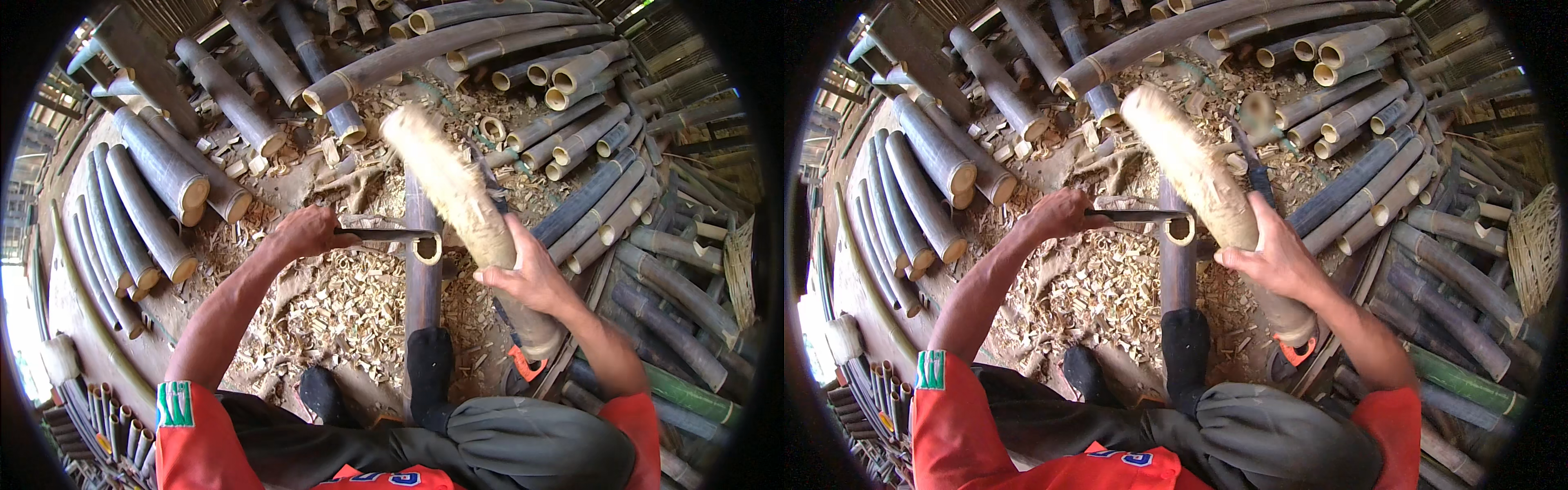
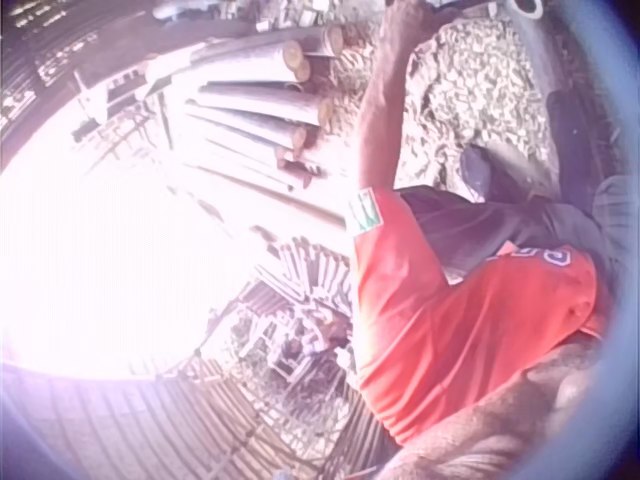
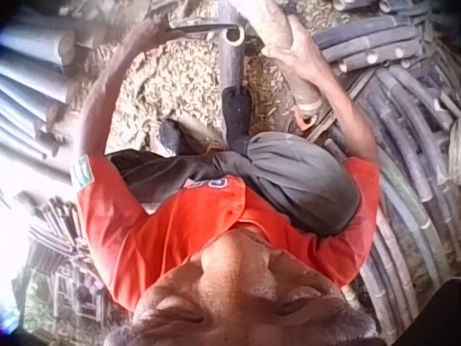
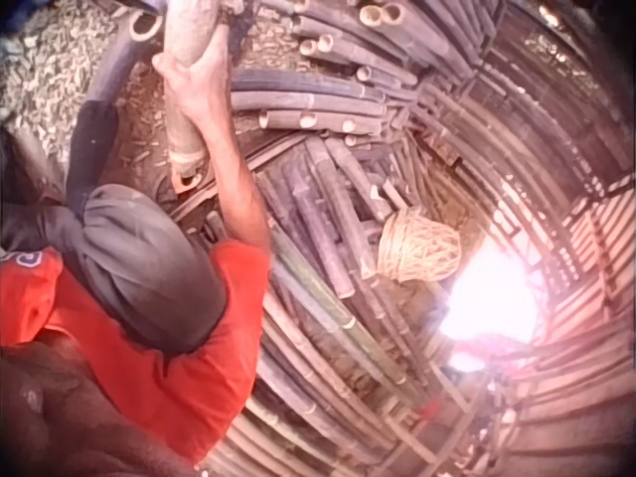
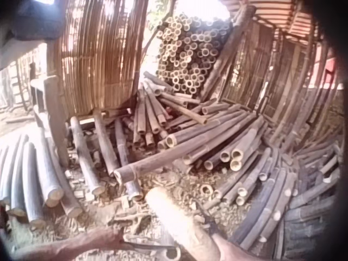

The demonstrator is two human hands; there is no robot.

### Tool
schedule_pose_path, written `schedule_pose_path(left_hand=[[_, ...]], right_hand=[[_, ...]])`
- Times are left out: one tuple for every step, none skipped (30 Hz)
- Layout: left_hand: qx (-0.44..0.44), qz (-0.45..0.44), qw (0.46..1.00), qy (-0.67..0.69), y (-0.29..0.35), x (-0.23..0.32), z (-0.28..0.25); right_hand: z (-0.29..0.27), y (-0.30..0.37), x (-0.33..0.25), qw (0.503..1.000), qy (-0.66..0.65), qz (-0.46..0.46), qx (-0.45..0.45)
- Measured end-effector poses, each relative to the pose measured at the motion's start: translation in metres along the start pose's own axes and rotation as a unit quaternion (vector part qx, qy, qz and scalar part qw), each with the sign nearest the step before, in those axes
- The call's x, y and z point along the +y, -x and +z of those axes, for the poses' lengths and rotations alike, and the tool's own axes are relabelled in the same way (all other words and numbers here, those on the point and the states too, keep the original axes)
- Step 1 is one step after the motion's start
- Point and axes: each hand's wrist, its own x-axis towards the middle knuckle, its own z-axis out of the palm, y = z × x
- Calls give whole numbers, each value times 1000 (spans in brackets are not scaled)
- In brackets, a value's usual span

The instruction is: The person prepares bamboo segments for assembly by scraping the surface with a tool, sawing a joint, and fitting segments together.

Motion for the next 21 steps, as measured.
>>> schedule_pose_path(left_hand=[[3,4,1000,9,-3,-2,1],[-11,1,1000,3,-5,-4,2],[-25,-2,1000,-3,-6,-6,2],[-39,-4,999,-10,-7,-4,-1],[-43,-23,998,-29,-6,-1,-1],[-48,-42,997,-49,-3,6,2],[-51,-68,994,-68,7,10,6],[9,19,985,-171,23,9,18],[57,93,984,-138,36,5,25],[108,171,974,-104,44,4,32],[78,194,969,-133,48,19,36],[52,168,974,-142,49,34,40],[56,140,984,-92,47,38,43],[50,95,993,-57,41,40,44],[50,48,997,-23,34,40,43],[67,25,996,45,24,43,38],[74,6,997,25,14,43,33],[81,-13,997,5,7,44,30],[82,-9,996,15,3,49,27],[68,-23,997,4,0,53,23],[53,-37,998,-7,-2,56,19]], right_hand=[[7,0,-3,999,-40,1,19],[12,1,-4,996,-80,1,39],[20,3,7,998,-57,-21,15],[21,1,10,997,29,45,-61],[16,-4,13,987,64,71,-130],[10,-10,15,970,99,96,-198],[4,-13,11,974,80,101,-186],[-2,-11,6,976,59,109,-177],[-6,-9,6,978,37,118,-167],[-7,-4,21,988,14,93,-125],[-6,2,36,994,-8,71,-84],[-8,12,48,995,-43,71,-46],[-8,16,44,995,-78,63,-13],[-11,19,38,993,-95,64,-6],[-13,20,33,992,-113,65,2],[-15,27,31,989,-127,71,15],[-15,30,32,990,-126,53,29],[-16,34,33,991,-116,51,33],[-17,41,36,992,-107,55,39],[-18,47,38,992,-98,58,45],[-21,53,39,998,-31,43,44]])
